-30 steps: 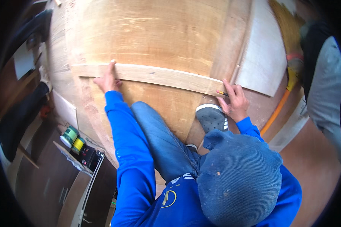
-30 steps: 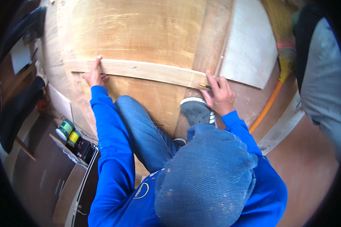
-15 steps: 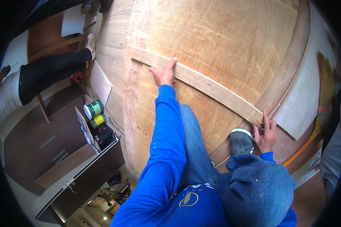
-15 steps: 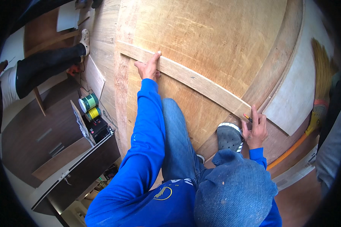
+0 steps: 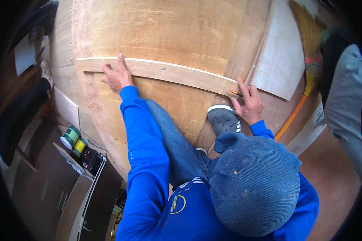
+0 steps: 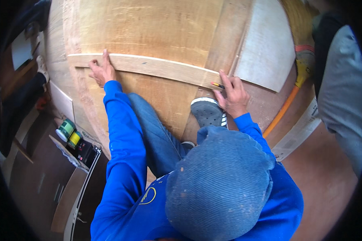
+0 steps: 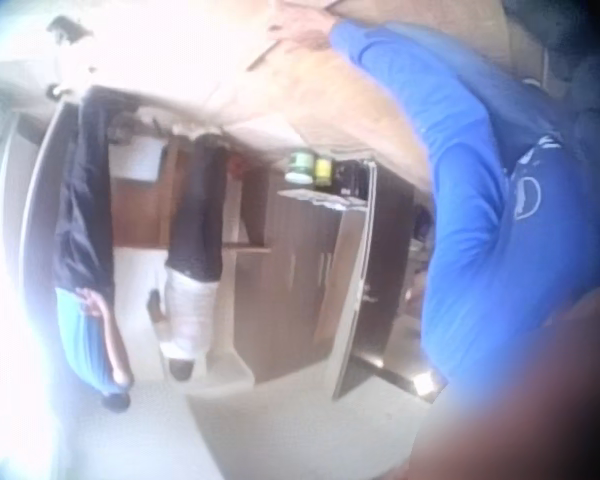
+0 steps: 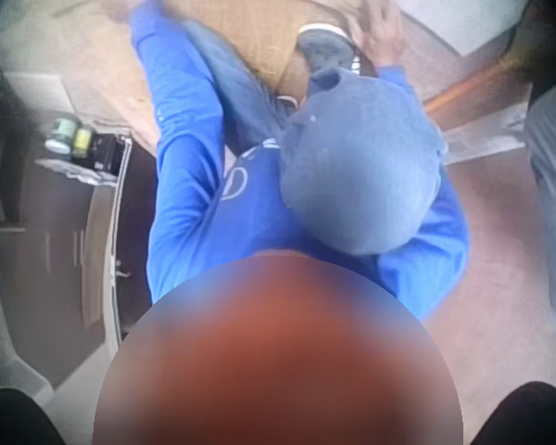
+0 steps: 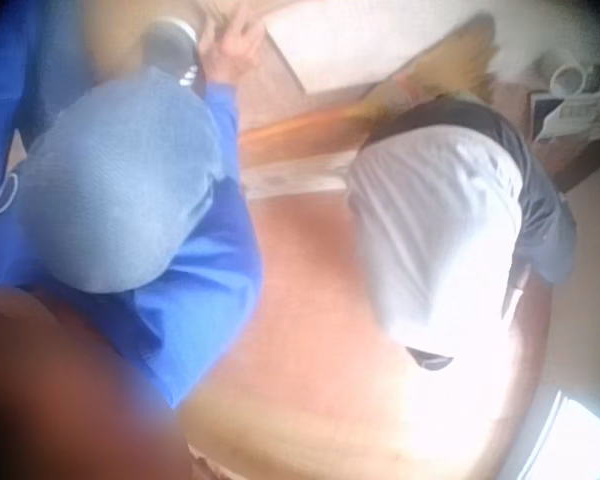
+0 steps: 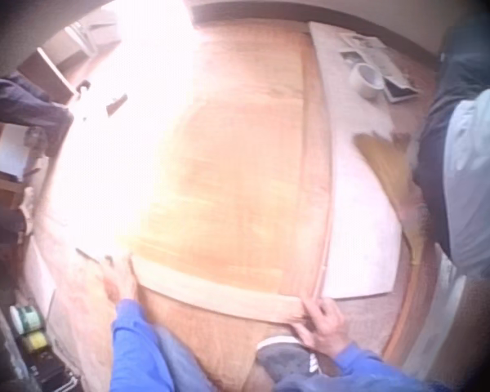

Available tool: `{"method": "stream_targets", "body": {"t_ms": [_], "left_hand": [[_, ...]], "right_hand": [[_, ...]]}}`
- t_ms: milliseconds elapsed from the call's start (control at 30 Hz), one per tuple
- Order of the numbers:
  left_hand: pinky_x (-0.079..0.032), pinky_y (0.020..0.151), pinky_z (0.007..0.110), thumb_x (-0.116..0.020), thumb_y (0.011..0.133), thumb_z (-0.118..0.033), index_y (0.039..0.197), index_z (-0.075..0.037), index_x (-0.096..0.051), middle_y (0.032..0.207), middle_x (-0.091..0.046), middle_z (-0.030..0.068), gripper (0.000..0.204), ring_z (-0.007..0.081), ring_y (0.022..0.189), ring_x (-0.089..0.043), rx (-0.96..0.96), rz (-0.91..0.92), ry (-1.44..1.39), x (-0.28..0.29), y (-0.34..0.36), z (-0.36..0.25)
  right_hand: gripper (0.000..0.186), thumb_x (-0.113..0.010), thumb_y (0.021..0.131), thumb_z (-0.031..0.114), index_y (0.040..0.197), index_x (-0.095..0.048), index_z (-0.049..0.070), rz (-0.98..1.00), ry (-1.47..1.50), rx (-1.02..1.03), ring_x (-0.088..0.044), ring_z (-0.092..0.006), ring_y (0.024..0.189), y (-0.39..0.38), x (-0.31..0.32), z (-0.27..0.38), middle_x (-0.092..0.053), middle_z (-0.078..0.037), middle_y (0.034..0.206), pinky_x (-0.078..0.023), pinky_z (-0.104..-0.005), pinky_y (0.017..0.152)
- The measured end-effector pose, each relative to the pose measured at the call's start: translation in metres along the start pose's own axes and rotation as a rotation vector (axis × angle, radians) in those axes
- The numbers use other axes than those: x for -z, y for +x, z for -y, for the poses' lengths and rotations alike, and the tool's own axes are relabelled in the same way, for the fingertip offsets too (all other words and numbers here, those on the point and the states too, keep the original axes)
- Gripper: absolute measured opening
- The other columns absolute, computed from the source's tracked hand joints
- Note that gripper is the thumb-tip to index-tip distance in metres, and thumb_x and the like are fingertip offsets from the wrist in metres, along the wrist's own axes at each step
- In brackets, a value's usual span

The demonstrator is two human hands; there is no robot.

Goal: The person measures a large plywood sheet on the floor, marks a cut line with a pencil and straightedge, then uses a circular saw to cut along the marked line. The cut piece is lifted and inspected at the end.

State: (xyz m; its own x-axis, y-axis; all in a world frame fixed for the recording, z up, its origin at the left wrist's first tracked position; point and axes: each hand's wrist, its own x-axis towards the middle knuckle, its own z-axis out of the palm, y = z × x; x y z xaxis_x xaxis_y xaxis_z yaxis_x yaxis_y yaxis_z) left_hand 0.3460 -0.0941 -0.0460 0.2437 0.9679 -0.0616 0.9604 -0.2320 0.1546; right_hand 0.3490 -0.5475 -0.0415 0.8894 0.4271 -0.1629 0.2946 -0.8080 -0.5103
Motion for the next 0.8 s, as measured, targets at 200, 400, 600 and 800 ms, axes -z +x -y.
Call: {"method": "stream_targets", "body": {"t_ms": [200,400,600,800], "left_hand": [[-0.052,0.094,0.055,-0.071,0.090,-0.068,0.118,-0.007,-0.072,0.121,-0.061,0.0213,0.067,0.0420,0.111,-0.065,-0.095,0.042,0.112,0.003,0.001,-0.006],[-0.054,0.093,0.047,-0.084,0.078,-0.061,0.103,0.002,-0.074,0.125,-0.064,0.0224,0.069,0.0328,0.113,-0.065,-0.113,0.502,0.102,0.041,0.034,0.000],[-0.053,0.105,0.045,-0.098,0.056,-0.065,0.129,0.024,-0.054,0.143,-0.043,0.0425,0.123,0.0467,0.125,-0.061,-0.455,0.475,0.333,0.044,0.009,-0.008],[-0.048,0.114,0.043,-0.100,0.049,-0.066,0.146,0.028,-0.031,0.153,-0.034,0.0418,0.152,0.0511,0.136,-0.052,-0.327,0.486,0.214,0.030,-0.014,-0.018]], "right_hand": [[0.086,-0.093,0.070,0.026,0.150,-0.061,0.024,-0.010,0.001,-0.016,-0.066,-0.0224,0.088,0.002,-0.002,0.004,-0.059,-0.004,0.100,-0.059,-0.0373,0.066],[0.088,-0.094,0.069,0.025,0.150,-0.060,0.024,0.002,-0.008,-0.002,-0.065,-0.0226,0.087,0.001,-0.001,0.003,-0.057,-0.004,0.100,-0.059,-0.0366,0.068],[0.087,-0.093,0.070,0.026,0.151,-0.060,0.023,0.009,-0.003,-0.013,-0.065,-0.0232,0.087,0.001,-0.003,0.002,-0.057,-0.005,0.100,-0.059,-0.0372,0.068],[0.081,-0.089,0.080,0.026,0.154,-0.056,0.017,0.090,0.082,0.010,-0.068,-0.0318,0.088,0.010,0.022,0.013,-0.062,-0.012,0.107,-0.059,-0.0434,0.071]]}}
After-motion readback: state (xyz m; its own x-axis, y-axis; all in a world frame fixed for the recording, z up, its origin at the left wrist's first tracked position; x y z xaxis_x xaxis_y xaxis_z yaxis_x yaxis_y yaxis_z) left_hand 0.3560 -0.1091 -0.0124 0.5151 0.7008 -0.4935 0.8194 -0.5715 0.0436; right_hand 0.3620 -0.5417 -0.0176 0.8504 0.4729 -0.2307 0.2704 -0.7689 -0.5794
